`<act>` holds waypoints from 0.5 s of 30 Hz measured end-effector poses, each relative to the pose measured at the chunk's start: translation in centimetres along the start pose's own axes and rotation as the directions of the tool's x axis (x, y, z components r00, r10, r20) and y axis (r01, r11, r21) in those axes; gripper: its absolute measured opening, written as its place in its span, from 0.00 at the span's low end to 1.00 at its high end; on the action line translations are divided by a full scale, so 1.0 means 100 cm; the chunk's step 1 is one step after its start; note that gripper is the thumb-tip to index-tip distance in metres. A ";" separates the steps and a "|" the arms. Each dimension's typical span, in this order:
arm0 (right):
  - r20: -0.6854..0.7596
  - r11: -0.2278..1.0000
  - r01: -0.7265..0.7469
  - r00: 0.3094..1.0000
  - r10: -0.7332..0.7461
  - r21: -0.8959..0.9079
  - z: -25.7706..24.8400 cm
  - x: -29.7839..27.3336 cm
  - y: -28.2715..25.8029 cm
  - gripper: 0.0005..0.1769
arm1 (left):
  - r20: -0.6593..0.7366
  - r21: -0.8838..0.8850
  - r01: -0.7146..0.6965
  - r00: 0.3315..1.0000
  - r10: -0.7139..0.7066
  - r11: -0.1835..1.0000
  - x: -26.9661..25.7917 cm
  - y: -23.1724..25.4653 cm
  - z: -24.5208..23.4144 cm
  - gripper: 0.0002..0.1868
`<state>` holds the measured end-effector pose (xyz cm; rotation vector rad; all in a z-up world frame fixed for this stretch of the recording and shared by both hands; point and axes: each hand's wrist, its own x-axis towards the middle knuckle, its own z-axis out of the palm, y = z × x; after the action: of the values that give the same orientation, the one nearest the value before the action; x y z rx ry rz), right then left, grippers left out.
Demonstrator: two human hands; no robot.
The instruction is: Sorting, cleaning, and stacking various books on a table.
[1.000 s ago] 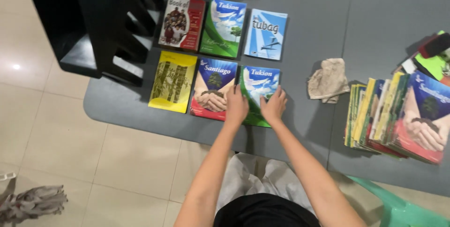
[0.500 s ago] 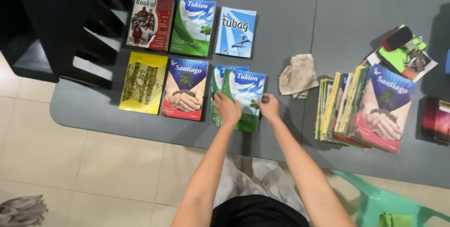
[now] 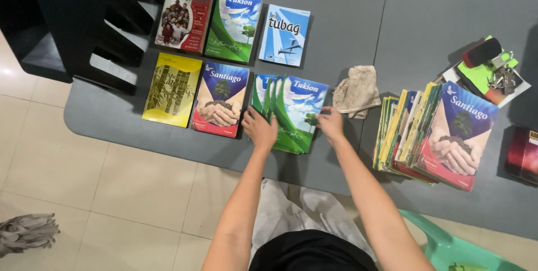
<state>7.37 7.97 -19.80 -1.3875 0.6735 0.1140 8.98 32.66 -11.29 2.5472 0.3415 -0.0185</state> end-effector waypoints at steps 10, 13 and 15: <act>0.081 0.985 0.148 0.987 -0.141 -0.089 0.033 -0.003 -0.003 0.29 | 0.289 -0.409 0.128 0.957 -0.005 0.904 0.021 -0.032 0.039 0.39; 0.149 0.983 0.170 0.976 -0.158 -0.073 0.037 -0.029 -0.039 0.32 | 0.302 -0.561 0.087 0.948 0.105 0.823 0.013 -0.013 0.018 0.37; 0.054 0.972 0.127 0.991 -0.119 -0.198 0.041 -0.045 -0.063 0.27 | 0.136 -0.802 -0.155 0.893 0.428 0.577 0.007 -0.002 -0.001 0.34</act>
<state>8.13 11.87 -12.00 -1.6139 0.5506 0.1145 9.62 33.07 -11.37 1.6414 -0.2009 -0.1261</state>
